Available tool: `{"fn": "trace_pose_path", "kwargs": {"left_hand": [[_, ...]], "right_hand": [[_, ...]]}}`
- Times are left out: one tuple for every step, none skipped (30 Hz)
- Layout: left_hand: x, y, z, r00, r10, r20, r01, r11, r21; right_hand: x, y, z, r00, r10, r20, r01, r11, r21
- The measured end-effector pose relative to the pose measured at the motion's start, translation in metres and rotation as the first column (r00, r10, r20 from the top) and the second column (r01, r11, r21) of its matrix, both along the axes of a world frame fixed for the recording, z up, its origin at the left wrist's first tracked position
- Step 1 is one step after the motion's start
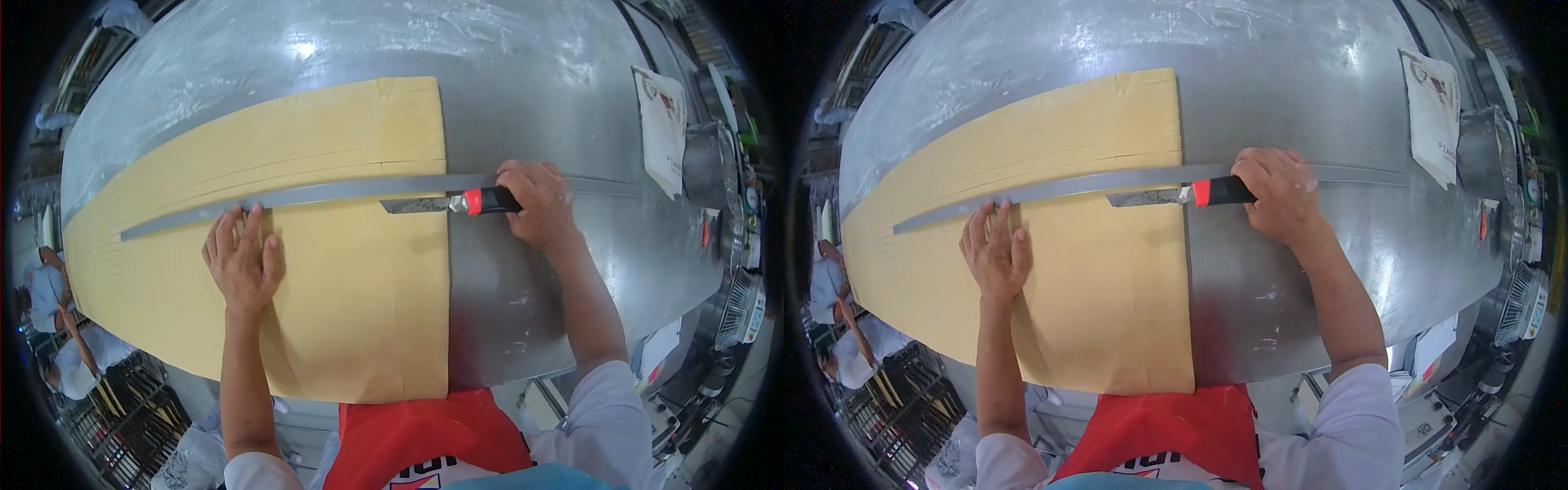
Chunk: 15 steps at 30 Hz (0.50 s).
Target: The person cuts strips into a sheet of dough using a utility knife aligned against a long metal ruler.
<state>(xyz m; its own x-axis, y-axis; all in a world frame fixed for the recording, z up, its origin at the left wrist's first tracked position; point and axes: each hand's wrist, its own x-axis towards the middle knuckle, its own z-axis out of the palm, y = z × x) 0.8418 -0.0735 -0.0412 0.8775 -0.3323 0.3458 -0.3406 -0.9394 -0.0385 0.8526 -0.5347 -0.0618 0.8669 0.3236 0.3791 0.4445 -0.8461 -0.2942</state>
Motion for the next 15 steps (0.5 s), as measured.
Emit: {"fn": "trace_pose_path", "kwargs": {"left_hand": [[0.0, 0.0, 0.0, 1.0, -0.003, 0.002, 0.003, 1.0, 0.004], [0.0, -0.001, 0.0, 1.0, -0.003, 0.001, 0.003, 1.0, 0.004], [0.001, -0.001, 0.0, 1.0, 0.003, 0.016, -0.003, 1.0, 0.01], [0.001, -0.002, 0.0, 0.999, 0.008, 0.032, -0.009, 1.0, 0.016], [0.001, -0.003, 0.001, 0.999, 0.008, 0.032, -0.009, 1.0, 0.017], [0.001, -0.003, 0.002, 1.0, 0.015, 0.023, -0.015, 1.0, 0.024], [0.0, -0.004, 0.003, 1.0, 0.022, 0.016, -0.022, 0.999, 0.031], [0.001, -0.004, 0.002, 1.0, 0.024, 0.02, -0.024, 0.999, 0.029], [0.001, -0.004, 0.001, 0.999, 0.029, 0.022, -0.03, 0.998, 0.052], [0.001, -0.004, 0.0, 0.999, 0.034, 0.023, -0.035, 0.997, 0.074], [0.001, -0.003, 0.0, 0.999, 0.035, 0.025, -0.037, 0.997, 0.068], [0.003, -0.002, 0.0, 1.0, 0.022, 0.006, -0.023, 0.998, 0.052], [0.004, 0.0, 0.001, 1.0, 0.013, -0.013, -0.013, 0.999, 0.035], [0.005, 0.0, 0.001, 1.0, 0.023, -0.012, -0.023, 0.999, 0.031], [0.007, 0.0, 0.003, 1.0, -0.013, -0.026, 0.013, 1.0, 0.006]], "right_hand": [[0.0, 0.0, 0.0, 1.0, 0.002, -0.001, -0.002, 1.0, 0.0], [0.0, 0.0, 0.0, 1.0, 0.001, -0.007, -0.001, 1.0, -0.003], [-0.001, 0.0, 0.0, 1.0, 0.0, -0.012, 0.0, 1.0, -0.006], [-0.001, 0.0, 0.0, 1.0, 0.0, -0.011, 0.0, 1.0, -0.005], [-0.001, 0.0, 0.0, 1.0, -0.003, -0.014, 0.003, 1.0, -0.012], [-0.001, 0.001, 0.0, 1.0, -0.005, -0.016, 0.005, 1.0, -0.019], [0.0, 0.001, 0.001, 1.0, -0.004, -0.013, 0.003, 1.0, -0.019], [0.001, 0.0, 0.002, 0.999, 0.007, -0.046, -0.008, 1.0, -0.018], [0.002, -0.001, 0.004, 0.997, 0.016, -0.08, -0.018, 1.0, -0.017], [0.005, -0.005, 0.006, 0.997, 0.016, -0.077, -0.018, 1.0, -0.022], [0.011, -0.01, 0.01, 0.981, 0.017, -0.192, -0.005, 0.998, 0.063], [0.02, -0.01, 0.016, 0.953, 0.029, -0.303, 0.016, 0.989, 0.144], [0.033, -0.004, 0.027, 0.953, 0.035, -0.302, 0.007, 0.991, 0.137], [0.046, 0.003, 0.041, 0.905, -0.058, -0.42, 0.135, 0.979, 0.155], [0.056, 0.013, 0.054, 0.835, -0.137, -0.533, 0.258, 0.953, 0.159]]}}
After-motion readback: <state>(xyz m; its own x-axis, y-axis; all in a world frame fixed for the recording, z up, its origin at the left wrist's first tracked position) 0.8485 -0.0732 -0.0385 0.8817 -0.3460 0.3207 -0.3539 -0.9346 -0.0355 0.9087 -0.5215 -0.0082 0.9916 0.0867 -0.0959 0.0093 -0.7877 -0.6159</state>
